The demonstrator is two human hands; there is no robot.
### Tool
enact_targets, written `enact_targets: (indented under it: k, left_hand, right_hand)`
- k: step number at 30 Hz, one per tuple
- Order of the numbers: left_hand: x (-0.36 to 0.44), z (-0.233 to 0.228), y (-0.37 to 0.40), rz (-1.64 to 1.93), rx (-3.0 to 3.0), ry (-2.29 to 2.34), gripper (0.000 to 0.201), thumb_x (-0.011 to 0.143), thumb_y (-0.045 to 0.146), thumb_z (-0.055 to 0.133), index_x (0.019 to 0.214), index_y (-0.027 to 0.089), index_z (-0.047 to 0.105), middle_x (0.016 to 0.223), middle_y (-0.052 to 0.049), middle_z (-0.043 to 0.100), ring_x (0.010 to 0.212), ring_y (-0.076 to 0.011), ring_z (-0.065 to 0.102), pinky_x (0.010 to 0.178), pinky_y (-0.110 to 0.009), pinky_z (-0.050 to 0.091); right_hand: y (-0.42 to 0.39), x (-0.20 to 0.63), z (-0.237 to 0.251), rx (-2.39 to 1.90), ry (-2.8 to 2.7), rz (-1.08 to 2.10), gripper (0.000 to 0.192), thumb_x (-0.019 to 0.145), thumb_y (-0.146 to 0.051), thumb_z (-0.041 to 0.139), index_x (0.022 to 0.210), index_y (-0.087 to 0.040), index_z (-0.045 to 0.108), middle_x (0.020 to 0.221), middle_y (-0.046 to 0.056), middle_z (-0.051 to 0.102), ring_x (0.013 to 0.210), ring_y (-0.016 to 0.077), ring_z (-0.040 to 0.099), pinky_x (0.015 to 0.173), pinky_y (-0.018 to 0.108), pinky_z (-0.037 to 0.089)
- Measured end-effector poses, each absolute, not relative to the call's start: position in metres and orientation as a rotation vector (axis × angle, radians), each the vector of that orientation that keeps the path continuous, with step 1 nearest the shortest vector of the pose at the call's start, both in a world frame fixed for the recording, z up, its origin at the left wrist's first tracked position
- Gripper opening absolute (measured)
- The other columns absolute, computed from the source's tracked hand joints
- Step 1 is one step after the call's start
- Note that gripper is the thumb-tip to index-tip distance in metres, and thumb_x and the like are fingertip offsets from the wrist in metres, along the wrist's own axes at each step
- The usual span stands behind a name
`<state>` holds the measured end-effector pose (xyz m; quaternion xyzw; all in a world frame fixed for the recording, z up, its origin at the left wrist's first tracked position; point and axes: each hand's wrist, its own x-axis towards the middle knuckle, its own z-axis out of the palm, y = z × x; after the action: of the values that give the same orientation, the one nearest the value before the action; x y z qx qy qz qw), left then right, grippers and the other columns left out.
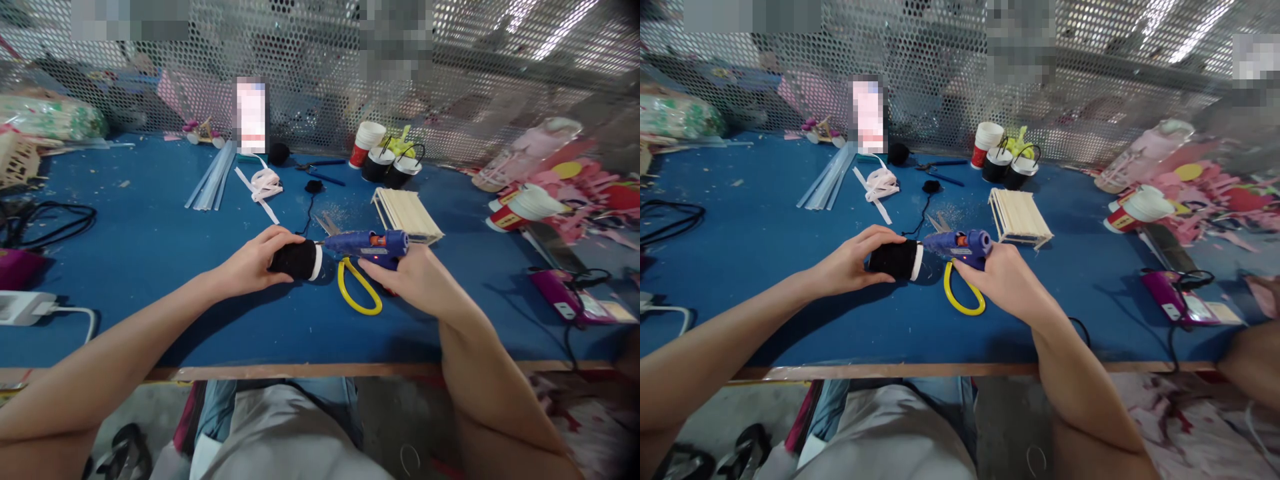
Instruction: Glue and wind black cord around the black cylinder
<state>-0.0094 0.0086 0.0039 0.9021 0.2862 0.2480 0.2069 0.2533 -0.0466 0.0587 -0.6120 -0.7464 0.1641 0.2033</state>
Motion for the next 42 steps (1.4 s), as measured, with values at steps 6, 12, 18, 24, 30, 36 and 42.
enact_targets:
  k: [6,12,18,24,30,36,42]
  left_hand:
    - [-0.0093,0.0043,0.0083,0.678,2.504,0.799,0.058,0.074,0.025,0.067,0.125,0.023,0.040,0.119,-0.010,0.047,0.113,-0.0242,0.048,0.096,-0.041,0.043]
    - [-0.0084,0.0055,0.0074,0.689,2.520,0.793,0.056,0.075,0.026,0.066,0.125,0.021,0.041,0.120,-0.011,0.047,0.114,-0.0244,0.048,0.097,-0.040,0.043]
    - [-0.0088,0.0040,0.0085,0.697,2.520,0.775,0.058,0.074,0.025,0.067,0.125,0.023,0.041,0.119,-0.011,0.047,0.114,-0.0244,0.047,0.097,-0.040,0.043]
    - [-0.0092,0.0043,0.0080,0.698,2.516,0.783,0.058,0.074,0.024,0.068,0.125,0.021,0.041,0.119,-0.011,0.047,0.113,-0.0244,0.048,0.097,-0.039,0.043]
    - [-0.0089,0.0056,0.0076,0.677,2.484,0.817,0.058,0.073,0.024,0.069,0.124,0.021,0.041,0.118,-0.011,0.047,0.111,-0.0244,0.049,0.095,-0.041,0.044]
    - [-0.0096,0.0033,0.0093,0.678,2.470,0.845,0.060,0.071,0.026,0.071,0.124,0.021,0.042,0.117,-0.011,0.048,0.110,-0.0255,0.050,0.093,-0.041,0.045]
    - [-0.0099,0.0020,0.0103,0.698,2.473,0.844,0.060,0.072,0.027,0.070,0.124,0.021,0.042,0.116,-0.010,0.048,0.110,-0.0250,0.050,0.094,-0.041,0.045]
  right_hand:
    - [-0.0489,0.2544,0.0610,-1.725,-2.065,0.539,0.031,0.078,-0.039,0.054,0.054,-0.021,0.045,0.043,-0.004,0.048,0.039,0.0097,0.043,0.041,0.024,0.036]
    - [-0.0437,0.2518,0.0596,-1.696,-2.088,0.464,0.030,0.077,-0.037,0.055,0.054,-0.020,0.044,0.043,-0.004,0.047,0.042,0.0106,0.044,0.044,0.025,0.037]
    - [-0.0460,0.2529,0.0610,-1.700,-2.059,0.541,0.031,0.078,-0.038,0.054,0.054,-0.021,0.044,0.043,-0.004,0.048,0.041,0.0104,0.044,0.042,0.024,0.036]
    - [-0.0471,0.2503,0.0632,-1.712,-2.052,0.517,0.033,0.077,-0.038,0.055,0.052,-0.021,0.041,0.042,-0.004,0.045,0.040,0.0100,0.042,0.041,0.025,0.034]
    - [-0.0509,0.2540,0.0632,-1.738,-2.044,0.572,0.033,0.076,-0.040,0.055,0.054,-0.021,0.040,0.043,-0.005,0.042,0.040,0.0088,0.036,0.039,0.024,0.031]
    - [-0.0506,0.2590,0.0595,-1.707,-2.084,0.573,0.030,0.076,-0.041,0.055,0.055,-0.020,0.047,0.044,-0.004,0.043,0.042,0.0104,0.039,0.040,0.025,0.032]
    - [-0.0527,0.2588,0.0606,-1.685,-2.094,0.524,0.021,0.075,-0.039,0.057,0.069,-0.019,0.061,0.054,-0.001,0.055,0.053,0.0154,0.052,0.048,0.026,0.040]
